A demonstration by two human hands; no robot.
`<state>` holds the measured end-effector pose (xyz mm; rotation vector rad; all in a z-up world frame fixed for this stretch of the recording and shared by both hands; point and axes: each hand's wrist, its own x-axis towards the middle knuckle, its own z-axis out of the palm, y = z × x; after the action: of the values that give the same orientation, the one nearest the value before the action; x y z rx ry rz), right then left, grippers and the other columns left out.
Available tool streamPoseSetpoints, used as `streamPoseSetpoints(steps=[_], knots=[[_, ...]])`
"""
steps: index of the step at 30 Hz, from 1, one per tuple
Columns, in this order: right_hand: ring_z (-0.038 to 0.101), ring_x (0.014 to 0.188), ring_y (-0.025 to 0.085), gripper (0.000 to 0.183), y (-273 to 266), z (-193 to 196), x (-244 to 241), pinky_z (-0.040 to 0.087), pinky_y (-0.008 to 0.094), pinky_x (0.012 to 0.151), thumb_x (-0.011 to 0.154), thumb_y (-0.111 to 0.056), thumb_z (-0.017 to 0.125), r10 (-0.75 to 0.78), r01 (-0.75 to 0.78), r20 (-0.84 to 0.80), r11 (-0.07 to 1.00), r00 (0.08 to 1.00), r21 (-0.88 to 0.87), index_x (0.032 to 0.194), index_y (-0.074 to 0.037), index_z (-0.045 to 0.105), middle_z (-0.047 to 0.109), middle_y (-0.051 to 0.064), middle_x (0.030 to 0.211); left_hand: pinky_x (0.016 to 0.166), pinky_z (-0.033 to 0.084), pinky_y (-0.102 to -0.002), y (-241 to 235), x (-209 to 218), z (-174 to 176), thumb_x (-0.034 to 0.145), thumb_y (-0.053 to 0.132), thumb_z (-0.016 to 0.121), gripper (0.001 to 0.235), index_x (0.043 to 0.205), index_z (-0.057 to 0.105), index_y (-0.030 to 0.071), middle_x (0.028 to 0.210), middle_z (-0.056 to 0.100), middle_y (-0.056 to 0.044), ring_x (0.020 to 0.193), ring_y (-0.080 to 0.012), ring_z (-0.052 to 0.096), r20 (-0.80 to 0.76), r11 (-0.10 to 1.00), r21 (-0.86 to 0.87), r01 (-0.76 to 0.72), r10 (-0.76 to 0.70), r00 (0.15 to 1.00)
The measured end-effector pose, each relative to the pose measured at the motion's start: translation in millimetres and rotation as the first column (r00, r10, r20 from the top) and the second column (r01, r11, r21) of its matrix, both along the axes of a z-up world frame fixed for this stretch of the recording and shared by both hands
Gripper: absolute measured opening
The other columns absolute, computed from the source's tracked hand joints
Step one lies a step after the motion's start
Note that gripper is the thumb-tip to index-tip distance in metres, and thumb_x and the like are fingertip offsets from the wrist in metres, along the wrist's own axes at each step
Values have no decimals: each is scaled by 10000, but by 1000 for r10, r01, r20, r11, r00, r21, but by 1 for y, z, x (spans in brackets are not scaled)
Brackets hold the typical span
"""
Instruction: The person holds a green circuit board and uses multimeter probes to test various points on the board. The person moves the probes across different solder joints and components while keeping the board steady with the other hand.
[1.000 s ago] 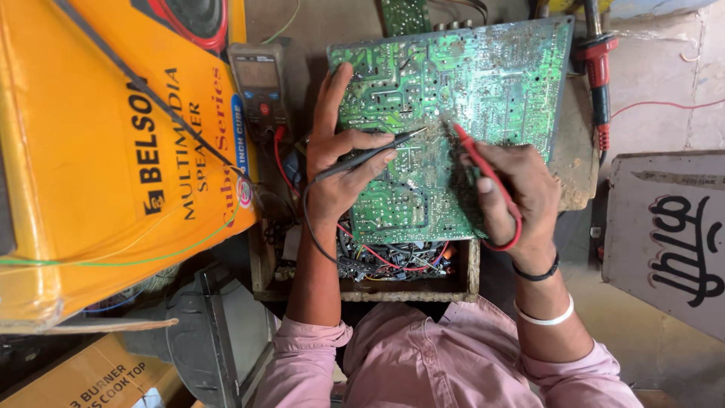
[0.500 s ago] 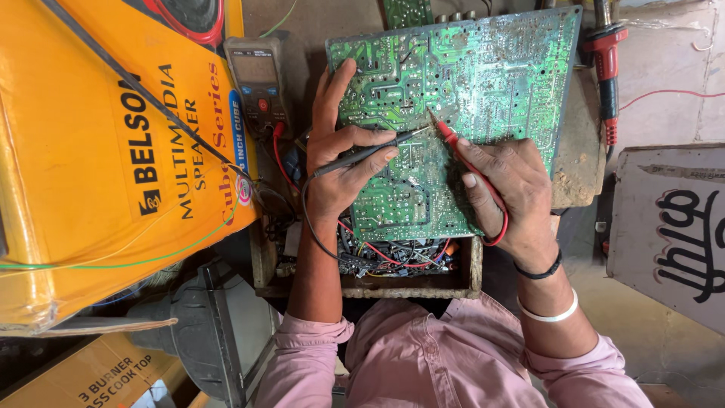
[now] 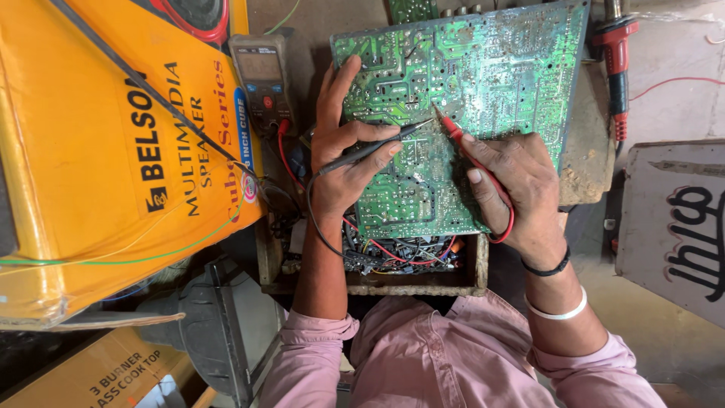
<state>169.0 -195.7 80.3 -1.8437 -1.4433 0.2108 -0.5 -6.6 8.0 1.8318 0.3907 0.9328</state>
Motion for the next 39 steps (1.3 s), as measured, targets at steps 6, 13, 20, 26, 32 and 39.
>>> streamPoseSetpoints(steps=[6, 13, 20, 26, 32, 39], knots=[[612, 1003, 297, 306, -3, 0, 1, 476, 395, 967, 1021, -118, 677, -1, 1, 0, 1000, 1000, 8, 1310, -20, 694, 725, 115, 1113, 1313, 245, -454, -1, -1, 4, 891, 194, 905, 154, 1014, 825, 149, 1661, 353, -52, 1605, -302, 248, -16, 1000, 1, 11, -11, 1000], [599, 988, 302, 314, -2, -2, 0, 466, 398, 960, 1005, -114, 689, -1, 1, -9, 1000, 1000, 18, 1301, -11, 695, 719, 119, 1095, 1312, 238, -438, 0, -1, 7, 896, 151, 910, 150, 1023, 829, 155, 1668, 334, -57, 1611, -295, 241, -7, 1000, 1, 25, -25, 1000], [600, 1003, 304, 307, -3, -4, -1, 467, 398, 974, 1013, -122, 684, -2, 2, 24, 1000, 1000, 17, 1298, -9, 695, 717, 118, 1103, 1309, 223, -420, -1, -3, 10, 890, 126, 913, 171, 1035, 824, 151, 1675, 314, -63, 1614, -282, 236, 4, 999, -17, 34, -34, 999], [604, 972, 300, 302, -3, -7, 2, 471, 401, 944, 994, -117, 689, 9, -10, 54, 1000, 999, 19, 1275, -7, 701, 728, 124, 1117, 1310, 230, -416, 0, -1, 9, 896, 135, 916, 164, 1030, 825, 154, 1675, 311, -61, 1616, -281, 225, 6, 999, -6, 34, -34, 999], [606, 983, 294, 301, -3, -8, 1, 473, 396, 949, 997, -113, 686, 14, -15, 45, 999, 999, 28, 1279, -9, 700, 729, 113, 1120, 1313, 222, -422, 0, -2, 8, 887, 146, 920, 166, 1023, 825, 152, 1677, 306, -59, 1617, -274, 228, 6, 1000, -3, 30, -30, 1000], [580, 950, 288, 309, -2, -7, 0, 467, 395, 933, 990, -118, 694, 12, -13, 45, 1000, 999, 18, 1277, -4, 707, 727, 93, 1066, 1323, 226, -432, -1, -1, 5, 888, 156, 923, 150, 995, 819, 154, 1682, 291, -38, 1620, -264, 212, 23, 999, -14, 32, -32, 999]])
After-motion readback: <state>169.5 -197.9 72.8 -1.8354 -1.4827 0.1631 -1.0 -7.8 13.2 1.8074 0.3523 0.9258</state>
